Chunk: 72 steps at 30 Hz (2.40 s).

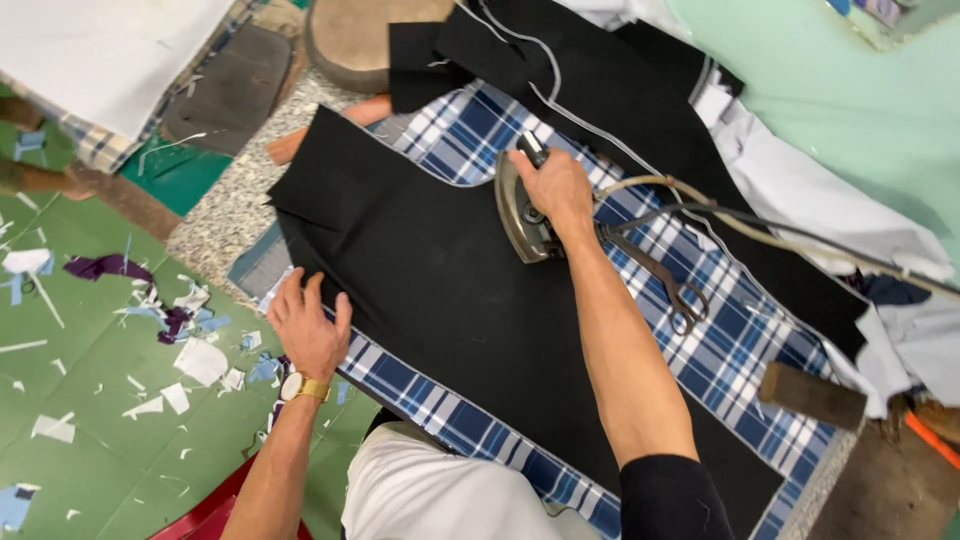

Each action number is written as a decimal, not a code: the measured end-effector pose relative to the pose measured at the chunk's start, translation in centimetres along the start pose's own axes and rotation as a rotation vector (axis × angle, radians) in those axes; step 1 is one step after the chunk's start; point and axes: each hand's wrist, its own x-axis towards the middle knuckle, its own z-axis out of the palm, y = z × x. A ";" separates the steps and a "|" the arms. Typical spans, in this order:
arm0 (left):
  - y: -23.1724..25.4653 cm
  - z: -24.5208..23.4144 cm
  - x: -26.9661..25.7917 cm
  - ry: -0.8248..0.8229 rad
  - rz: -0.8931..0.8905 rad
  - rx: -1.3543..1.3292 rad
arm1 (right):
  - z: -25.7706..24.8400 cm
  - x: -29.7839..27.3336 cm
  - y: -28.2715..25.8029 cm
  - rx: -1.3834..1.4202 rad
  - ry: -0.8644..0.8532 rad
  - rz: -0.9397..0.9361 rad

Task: The person irons a long black fabric strip on a plaid-covered table, then switches to a larger black fabric piece. They repeatedly iron, fold, and reposition the fabric, using a steam iron and a small wooden block to press seams.

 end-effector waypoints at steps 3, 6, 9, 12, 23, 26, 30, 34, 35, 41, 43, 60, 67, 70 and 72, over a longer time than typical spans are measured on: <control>-0.5 0.5 -0.2 0.010 0.023 -0.005 | -0.2 -1.1 0.2 0.047 -0.078 0.028; -0.2 -0.2 0.3 0.029 0.081 -0.055 | -2.9 -7.8 -1.4 0.084 -0.160 0.012; -1.0 -0.1 0.2 0.011 0.163 -0.030 | -6.1 -14.7 -0.9 0.128 -0.260 0.042; 1.3 -1.7 0.5 0.052 0.212 -0.120 | -3.8 -18.8 5.1 0.054 -0.243 0.077; 0.0 -0.6 -0.4 0.068 0.364 0.047 | -11.3 -34.4 28.3 0.093 0.037 0.707; -0.5 -0.1 -0.3 0.092 0.378 0.075 | -12.8 -37.8 35.6 0.116 0.160 0.864; 0.0 -0.4 -0.3 0.134 0.386 0.053 | -15.3 -41.0 43.7 0.072 0.292 1.005; 0.7 -0.6 -0.2 0.151 0.372 0.076 | -16.3 -42.6 48.2 0.131 0.340 1.001; 1.1 -0.9 -0.2 0.145 0.368 0.033 | -16.4 -42.6 48.3 0.124 0.331 0.993; 1.1 -0.7 0.0 0.117 0.251 -0.041 | -16.3 -41.1 42.2 0.085 0.134 0.880; 0.9 -0.5 -0.1 0.101 0.176 -0.022 | -15.6 -40.0 37.9 0.048 0.033 0.821; -1.7 1.4 -0.4 0.069 0.137 -0.098 | -4.8 -21.1 0.6 0.013 -0.273 -0.157; -1.4 0.8 -0.4 0.048 0.096 -0.107 | 1.3 -22.0 -6.0 0.038 -0.338 -0.314; -1.9 0.9 -0.4 0.037 0.131 -0.113 | 2.9 -25.0 -6.2 0.077 -0.428 -0.352; -1.7 1.1 -0.1 0.051 0.162 -0.103 | 3.5 -27.4 -5.2 0.054 -0.527 -0.367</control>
